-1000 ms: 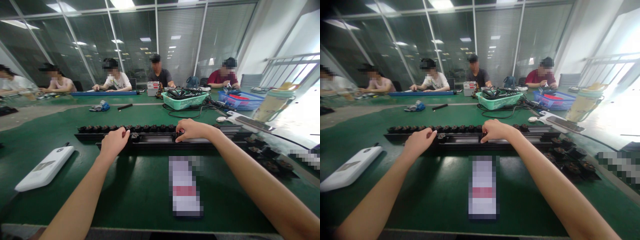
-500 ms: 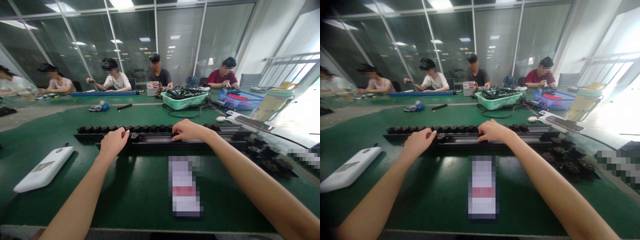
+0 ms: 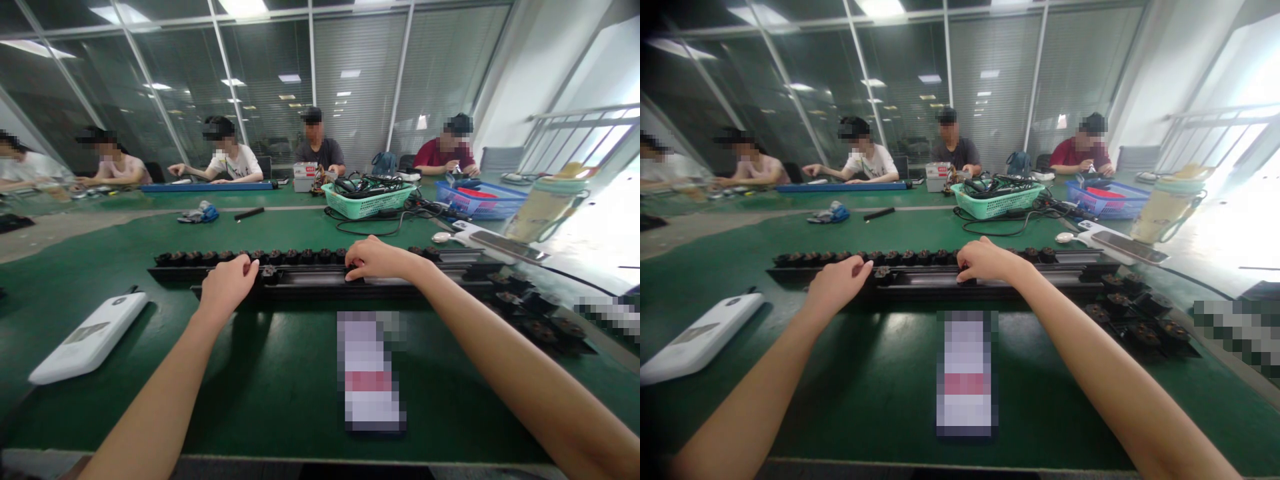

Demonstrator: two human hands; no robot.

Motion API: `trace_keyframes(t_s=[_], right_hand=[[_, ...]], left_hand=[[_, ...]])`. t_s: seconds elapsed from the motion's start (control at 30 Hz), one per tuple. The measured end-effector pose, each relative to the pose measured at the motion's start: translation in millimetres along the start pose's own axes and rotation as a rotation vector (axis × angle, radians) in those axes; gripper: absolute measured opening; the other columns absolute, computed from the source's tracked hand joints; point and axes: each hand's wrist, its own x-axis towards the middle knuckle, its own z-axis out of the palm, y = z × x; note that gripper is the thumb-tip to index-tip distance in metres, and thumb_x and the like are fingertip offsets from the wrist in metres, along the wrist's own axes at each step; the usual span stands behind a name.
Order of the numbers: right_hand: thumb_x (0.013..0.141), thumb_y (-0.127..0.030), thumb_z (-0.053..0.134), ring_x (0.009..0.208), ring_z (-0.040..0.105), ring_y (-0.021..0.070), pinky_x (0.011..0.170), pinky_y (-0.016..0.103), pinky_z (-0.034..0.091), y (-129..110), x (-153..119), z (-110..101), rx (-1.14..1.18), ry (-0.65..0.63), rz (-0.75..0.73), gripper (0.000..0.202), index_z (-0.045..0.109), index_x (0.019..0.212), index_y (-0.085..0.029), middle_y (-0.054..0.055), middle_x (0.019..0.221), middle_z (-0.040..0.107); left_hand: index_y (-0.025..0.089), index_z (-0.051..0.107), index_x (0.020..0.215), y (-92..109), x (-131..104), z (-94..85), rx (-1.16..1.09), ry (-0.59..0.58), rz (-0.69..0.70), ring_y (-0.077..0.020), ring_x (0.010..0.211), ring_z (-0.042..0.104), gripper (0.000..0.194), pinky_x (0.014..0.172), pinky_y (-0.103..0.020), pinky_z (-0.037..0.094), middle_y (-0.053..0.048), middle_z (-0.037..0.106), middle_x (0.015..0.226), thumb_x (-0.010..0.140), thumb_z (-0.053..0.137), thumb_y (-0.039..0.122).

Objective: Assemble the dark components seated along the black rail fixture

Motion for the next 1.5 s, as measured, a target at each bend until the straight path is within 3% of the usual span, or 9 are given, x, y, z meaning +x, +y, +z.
trace_keyframes(t_s=[1.2,1.5], right_hand=[[0.087,-0.041,0.072,0.095,0.064,0.0225,0.088,0.033,0.029,-0.2,-3.5,-7.9,-0.014,-0.055,0.046,0.028,0.076,0.098,-0.016,0.008,0.099,0.075],[0.086,-0.041,0.074,0.093,0.065,0.023,0.087,0.033,0.029,0.5,-4.1,-9.8,-0.023,-0.067,0.062,0.028,0.076,0.098,-0.016,0.008,0.099,0.076]], left_hand=[[0.023,0.068,0.102,1.0,1.1,-0.4,-0.006,-0.008,-0.004,-0.0338,0.095,0.071,0.051,0.078,-0.038,0.051,-0.016,0.075,0.1,0.097,0.031,0.057],[0.023,0.065,0.097,-0.4,1.8,1.6,-0.024,0.008,0.001,-0.038,0.094,0.071,0.049,0.076,-0.041,0.051,-0.016,0.074,0.098,0.096,0.029,0.056]])
